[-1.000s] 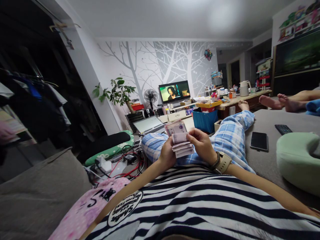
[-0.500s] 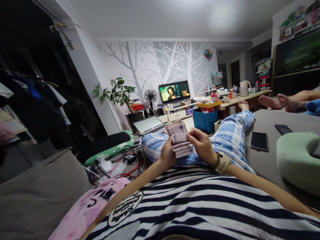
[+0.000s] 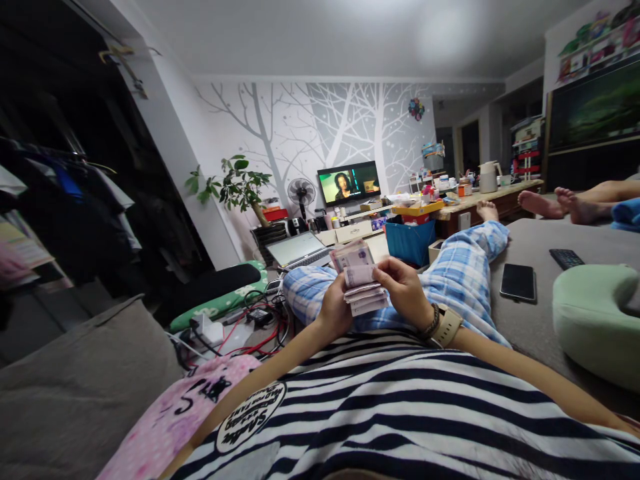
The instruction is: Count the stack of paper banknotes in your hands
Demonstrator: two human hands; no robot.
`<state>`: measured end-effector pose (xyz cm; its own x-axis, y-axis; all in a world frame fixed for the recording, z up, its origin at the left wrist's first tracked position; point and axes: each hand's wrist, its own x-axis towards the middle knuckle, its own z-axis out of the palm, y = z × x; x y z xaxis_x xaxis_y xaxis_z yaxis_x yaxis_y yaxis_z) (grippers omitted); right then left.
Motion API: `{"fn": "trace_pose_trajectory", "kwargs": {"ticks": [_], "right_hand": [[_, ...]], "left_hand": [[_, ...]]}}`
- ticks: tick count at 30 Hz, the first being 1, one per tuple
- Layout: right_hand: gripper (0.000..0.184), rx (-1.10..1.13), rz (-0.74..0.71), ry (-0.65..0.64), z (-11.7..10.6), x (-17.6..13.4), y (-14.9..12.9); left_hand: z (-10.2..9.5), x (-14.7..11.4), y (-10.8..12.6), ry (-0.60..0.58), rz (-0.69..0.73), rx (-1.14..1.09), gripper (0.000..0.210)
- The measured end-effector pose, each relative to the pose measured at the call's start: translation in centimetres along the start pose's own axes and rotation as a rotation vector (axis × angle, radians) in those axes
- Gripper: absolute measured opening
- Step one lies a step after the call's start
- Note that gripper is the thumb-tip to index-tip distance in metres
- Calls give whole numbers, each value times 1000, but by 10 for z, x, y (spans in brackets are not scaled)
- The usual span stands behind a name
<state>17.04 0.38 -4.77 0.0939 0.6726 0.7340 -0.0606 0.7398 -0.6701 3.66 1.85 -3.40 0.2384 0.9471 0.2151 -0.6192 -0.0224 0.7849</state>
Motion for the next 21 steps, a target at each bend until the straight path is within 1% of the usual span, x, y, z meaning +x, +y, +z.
{"fn": "trace_pose_trajectory", "kwargs": {"ticks": [11, 14, 17, 21], "right_hand": [[24, -1, -18, -22, -1, -1, -3], [27, -42, -42, -42, -4, -1, -2], [31, -66, -58, -72, -5, -1, -1], [24, -9, -41, -75, -4, -2, 0]], "left_hand": [[-2, 1, 0, -12, -21, -1, 40], [-4, 3, -1, -16, -23, -7, 42], [-4, 4, -3, 4, 6, -38, 41], [-5, 5, -3, -2, 11, -43, 36]]}}
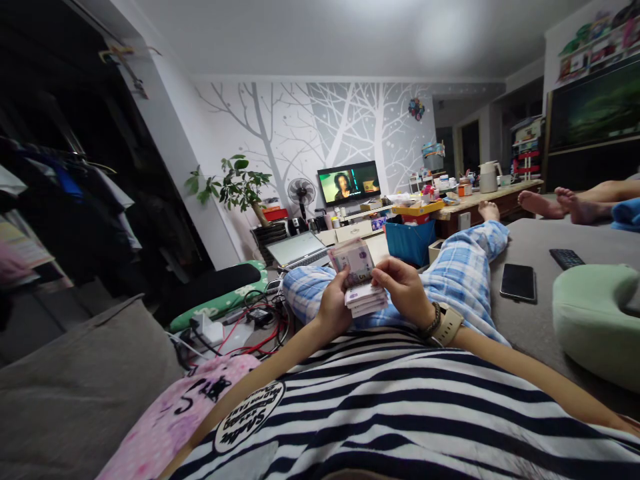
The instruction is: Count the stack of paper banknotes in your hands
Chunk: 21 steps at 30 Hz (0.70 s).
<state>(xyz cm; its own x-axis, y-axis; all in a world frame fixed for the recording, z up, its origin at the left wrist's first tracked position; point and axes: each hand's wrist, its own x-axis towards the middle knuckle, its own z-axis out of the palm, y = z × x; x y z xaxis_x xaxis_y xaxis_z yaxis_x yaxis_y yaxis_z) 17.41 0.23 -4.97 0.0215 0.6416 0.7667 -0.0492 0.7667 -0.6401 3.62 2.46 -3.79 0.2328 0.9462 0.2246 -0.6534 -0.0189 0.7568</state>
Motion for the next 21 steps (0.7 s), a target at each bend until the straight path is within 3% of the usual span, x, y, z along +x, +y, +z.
{"fn": "trace_pose_trajectory", "kwargs": {"ticks": [10, 21], "right_hand": [[32, -9, 78, 91, -1, 7, 11], [30, -89, 69, 66, -1, 5, 6]], "left_hand": [[-3, -5, 2, 15, 27, 84, 26], [-4, 0, -1, 24, -11, 45, 28]]}}
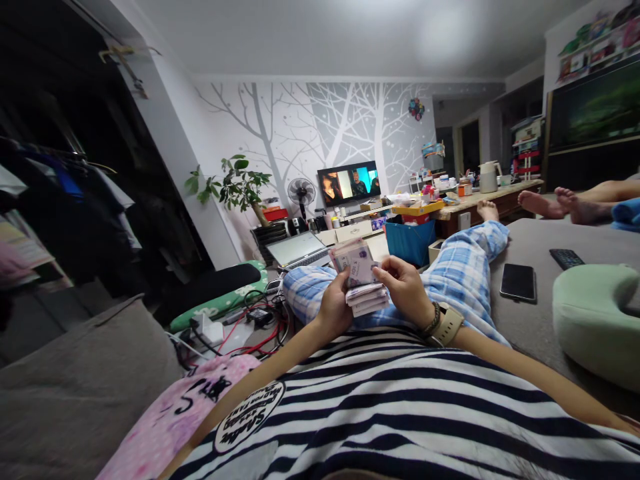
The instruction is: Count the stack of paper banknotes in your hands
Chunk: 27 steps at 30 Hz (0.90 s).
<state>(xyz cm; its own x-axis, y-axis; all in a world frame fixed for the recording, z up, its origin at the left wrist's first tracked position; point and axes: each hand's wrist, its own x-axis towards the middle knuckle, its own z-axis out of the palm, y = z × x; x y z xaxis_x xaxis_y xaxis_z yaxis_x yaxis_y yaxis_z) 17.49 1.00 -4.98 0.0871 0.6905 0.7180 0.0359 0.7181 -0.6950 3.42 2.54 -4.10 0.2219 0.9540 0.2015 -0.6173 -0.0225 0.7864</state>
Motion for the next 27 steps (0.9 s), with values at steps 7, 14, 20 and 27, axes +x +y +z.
{"fn": "trace_pose_trajectory", "kwargs": {"ticks": [7, 14, 20, 27], "right_hand": [[26, 77, -30, -23, 2, -4, -6], [25, 96, -41, -25, 4, -4, -7], [25, 91, -29, -31, 4, -4, -6], [27, 84, -31, -25, 4, -4, -7]], "left_hand": [[5, -1, 2, -19, -12, -28, 29], [5, -2, 3, -2, -6, -1, 28], [6, -3, 3, -21, -5, 17, 31], [9, -5, 4, -16, -28, 17, 31]]}}
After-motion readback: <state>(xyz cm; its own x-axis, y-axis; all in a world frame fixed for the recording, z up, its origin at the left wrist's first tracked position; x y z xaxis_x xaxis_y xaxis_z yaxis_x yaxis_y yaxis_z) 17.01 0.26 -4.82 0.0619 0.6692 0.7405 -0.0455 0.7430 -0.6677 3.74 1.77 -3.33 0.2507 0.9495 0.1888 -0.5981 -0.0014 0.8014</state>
